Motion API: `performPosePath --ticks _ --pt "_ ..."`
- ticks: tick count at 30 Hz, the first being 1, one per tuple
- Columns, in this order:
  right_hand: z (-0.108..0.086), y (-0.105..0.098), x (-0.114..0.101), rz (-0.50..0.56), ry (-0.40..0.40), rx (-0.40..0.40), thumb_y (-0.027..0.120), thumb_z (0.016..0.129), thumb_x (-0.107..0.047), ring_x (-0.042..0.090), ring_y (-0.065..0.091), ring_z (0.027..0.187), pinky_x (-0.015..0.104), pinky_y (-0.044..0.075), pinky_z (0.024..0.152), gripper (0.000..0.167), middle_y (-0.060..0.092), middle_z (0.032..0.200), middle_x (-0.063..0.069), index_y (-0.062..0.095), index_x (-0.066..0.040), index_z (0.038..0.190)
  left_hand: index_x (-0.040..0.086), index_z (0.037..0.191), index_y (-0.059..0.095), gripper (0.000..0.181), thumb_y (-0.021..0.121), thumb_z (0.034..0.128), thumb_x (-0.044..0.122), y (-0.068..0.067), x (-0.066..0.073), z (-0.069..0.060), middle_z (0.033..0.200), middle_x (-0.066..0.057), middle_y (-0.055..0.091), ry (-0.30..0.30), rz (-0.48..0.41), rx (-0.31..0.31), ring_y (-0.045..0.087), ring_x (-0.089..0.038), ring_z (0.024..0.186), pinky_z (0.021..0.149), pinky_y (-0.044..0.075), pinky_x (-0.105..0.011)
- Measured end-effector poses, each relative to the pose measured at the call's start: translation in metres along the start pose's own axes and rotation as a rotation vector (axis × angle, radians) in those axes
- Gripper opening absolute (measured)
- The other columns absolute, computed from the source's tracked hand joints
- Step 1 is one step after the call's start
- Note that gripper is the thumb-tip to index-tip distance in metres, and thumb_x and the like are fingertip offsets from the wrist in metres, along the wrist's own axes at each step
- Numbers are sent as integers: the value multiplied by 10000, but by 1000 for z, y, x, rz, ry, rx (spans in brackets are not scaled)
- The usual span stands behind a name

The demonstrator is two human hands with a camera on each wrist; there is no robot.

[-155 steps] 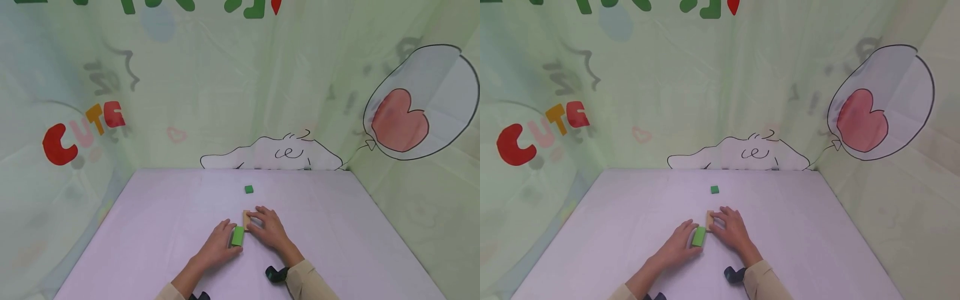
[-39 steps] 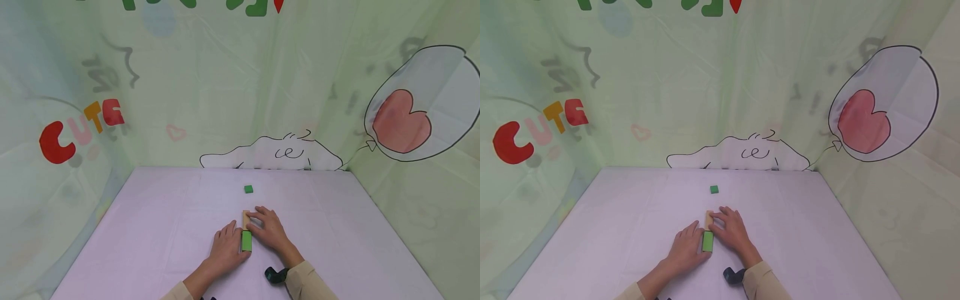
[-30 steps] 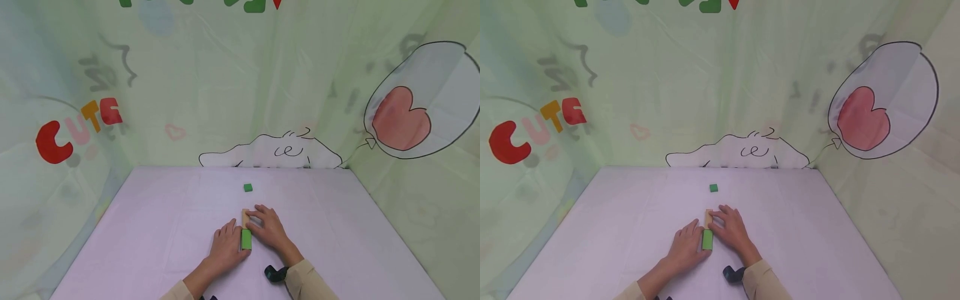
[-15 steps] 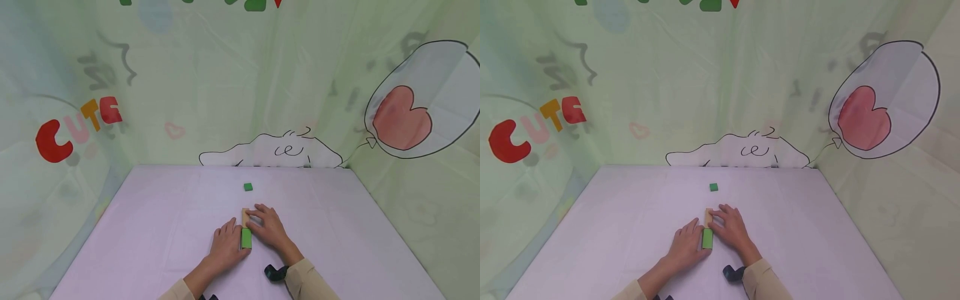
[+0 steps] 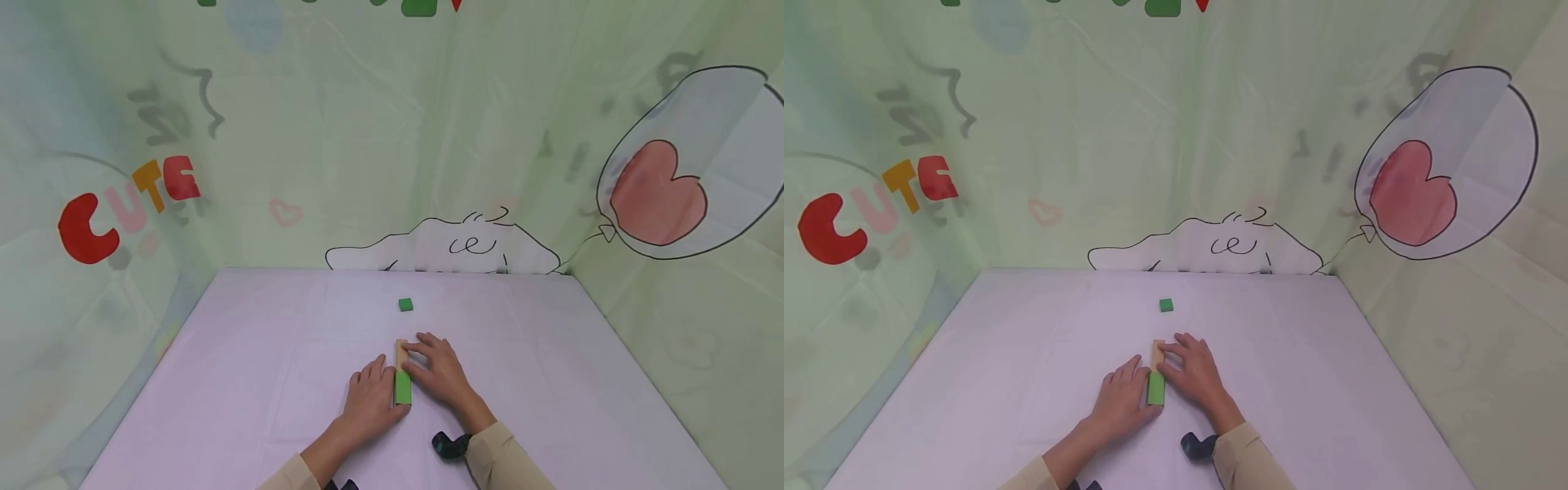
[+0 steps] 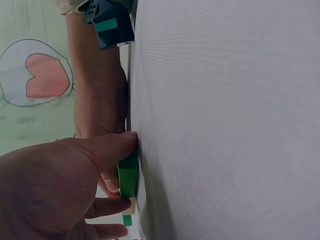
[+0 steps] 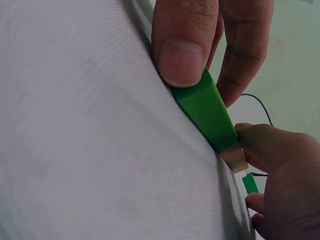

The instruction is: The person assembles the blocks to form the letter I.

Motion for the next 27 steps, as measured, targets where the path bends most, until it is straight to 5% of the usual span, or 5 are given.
performPosePath --ticks 27 --pt "0 -1 -2 -9 21 -19 719 939 -319 401 464 1448 625 279 1223 400 568 1494 184 725 -166 1309 34 1370 577 701 829 851 433 -8 3 0 1561 -216 444 -6 -27 -9 456 -369 1423 1093 417 -598"
Point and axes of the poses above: each hand's wrist, its own z-axis towards the middle knuckle, its own y-axis out of the palm, x = y × z, the point moved 4 cm from there along z, towards the middle knuckle
